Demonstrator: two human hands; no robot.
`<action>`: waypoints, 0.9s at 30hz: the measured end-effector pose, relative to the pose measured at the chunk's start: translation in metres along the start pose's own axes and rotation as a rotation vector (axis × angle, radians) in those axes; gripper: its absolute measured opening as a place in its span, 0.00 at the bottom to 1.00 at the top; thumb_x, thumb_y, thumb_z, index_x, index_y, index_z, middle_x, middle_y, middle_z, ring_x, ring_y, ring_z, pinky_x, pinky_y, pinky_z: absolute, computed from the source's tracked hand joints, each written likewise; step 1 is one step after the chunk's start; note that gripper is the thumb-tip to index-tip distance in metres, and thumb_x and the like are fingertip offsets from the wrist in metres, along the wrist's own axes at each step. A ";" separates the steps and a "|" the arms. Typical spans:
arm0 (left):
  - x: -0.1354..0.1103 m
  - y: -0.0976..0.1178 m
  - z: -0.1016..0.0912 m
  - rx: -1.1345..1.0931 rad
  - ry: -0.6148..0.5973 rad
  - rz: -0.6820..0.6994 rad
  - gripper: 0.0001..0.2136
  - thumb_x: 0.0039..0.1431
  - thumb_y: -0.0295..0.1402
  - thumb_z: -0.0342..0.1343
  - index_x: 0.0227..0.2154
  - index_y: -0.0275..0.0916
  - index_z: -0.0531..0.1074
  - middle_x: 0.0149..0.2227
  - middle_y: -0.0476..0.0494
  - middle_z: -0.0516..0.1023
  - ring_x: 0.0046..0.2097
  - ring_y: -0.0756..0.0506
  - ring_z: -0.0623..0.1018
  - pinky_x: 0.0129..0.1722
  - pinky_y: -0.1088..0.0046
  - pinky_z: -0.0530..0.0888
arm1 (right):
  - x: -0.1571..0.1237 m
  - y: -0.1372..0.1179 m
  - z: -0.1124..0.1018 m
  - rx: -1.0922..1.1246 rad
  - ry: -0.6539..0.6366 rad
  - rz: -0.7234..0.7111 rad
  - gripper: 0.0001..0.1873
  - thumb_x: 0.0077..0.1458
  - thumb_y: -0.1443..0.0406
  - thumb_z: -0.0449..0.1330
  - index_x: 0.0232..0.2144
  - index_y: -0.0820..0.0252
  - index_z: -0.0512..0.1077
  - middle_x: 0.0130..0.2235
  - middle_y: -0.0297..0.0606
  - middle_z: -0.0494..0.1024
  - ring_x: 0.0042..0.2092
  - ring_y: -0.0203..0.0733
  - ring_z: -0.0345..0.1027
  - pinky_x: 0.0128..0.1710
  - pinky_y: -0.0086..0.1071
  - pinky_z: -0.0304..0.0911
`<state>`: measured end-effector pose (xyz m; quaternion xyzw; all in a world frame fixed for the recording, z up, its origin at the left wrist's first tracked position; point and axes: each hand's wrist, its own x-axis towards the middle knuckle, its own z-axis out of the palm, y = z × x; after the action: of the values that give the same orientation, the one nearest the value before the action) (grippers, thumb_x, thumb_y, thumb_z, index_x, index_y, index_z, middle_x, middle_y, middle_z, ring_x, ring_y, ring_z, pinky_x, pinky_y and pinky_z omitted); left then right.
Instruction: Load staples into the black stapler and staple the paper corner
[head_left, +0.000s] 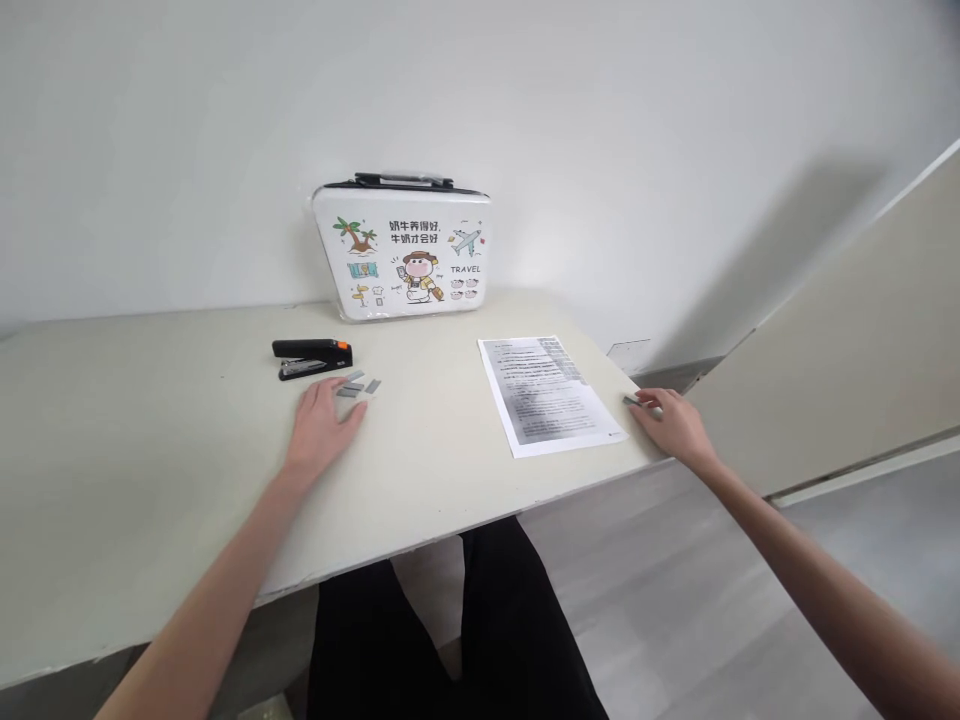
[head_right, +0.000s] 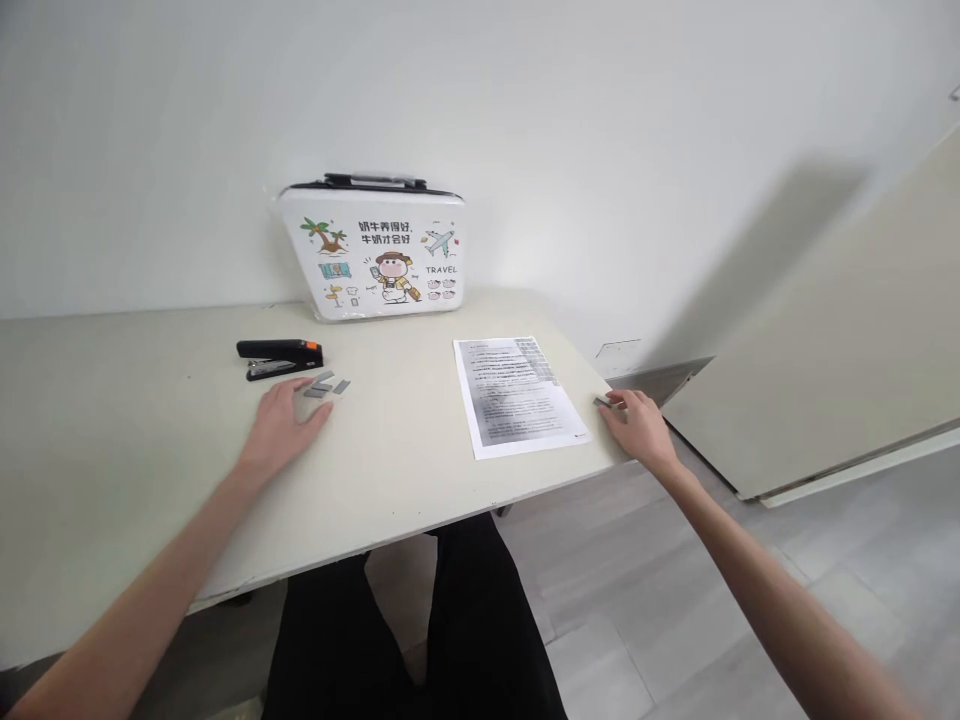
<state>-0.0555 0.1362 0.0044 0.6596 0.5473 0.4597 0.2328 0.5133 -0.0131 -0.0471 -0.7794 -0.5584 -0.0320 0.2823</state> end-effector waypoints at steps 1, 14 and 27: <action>-0.001 -0.002 -0.001 0.066 0.017 0.004 0.17 0.51 0.31 0.69 0.44 0.43 0.73 0.55 0.34 0.76 0.66 0.28 0.67 0.71 0.50 0.54 | 0.001 -0.002 0.002 0.018 0.013 -0.006 0.22 0.62 0.49 0.56 0.45 0.59 0.76 0.44 0.50 0.82 0.45 0.55 0.76 0.49 0.47 0.69; -0.004 -0.010 -0.004 0.085 0.061 -0.079 0.14 0.58 0.26 0.65 0.46 0.44 0.72 0.48 0.38 0.81 0.55 0.33 0.76 0.63 0.54 0.65 | 0.037 -0.208 0.062 0.539 -0.138 -0.325 0.14 0.63 0.54 0.61 0.44 0.55 0.74 0.44 0.43 0.84 0.42 0.48 0.78 0.41 0.41 0.71; 0.021 -0.025 -0.002 0.374 -0.018 -0.071 0.19 0.60 0.39 0.62 0.52 0.38 0.73 0.43 0.41 0.82 0.45 0.39 0.78 0.53 0.59 0.73 | 0.060 -0.373 0.180 0.579 -0.370 -0.345 0.06 0.63 0.65 0.63 0.44 0.54 0.74 0.45 0.35 0.84 0.40 0.42 0.76 0.46 0.39 0.69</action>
<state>-0.0699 0.1628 -0.0073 0.6759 0.6438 0.3355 0.1271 0.1570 0.2048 -0.0251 -0.5546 -0.7088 0.2211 0.3757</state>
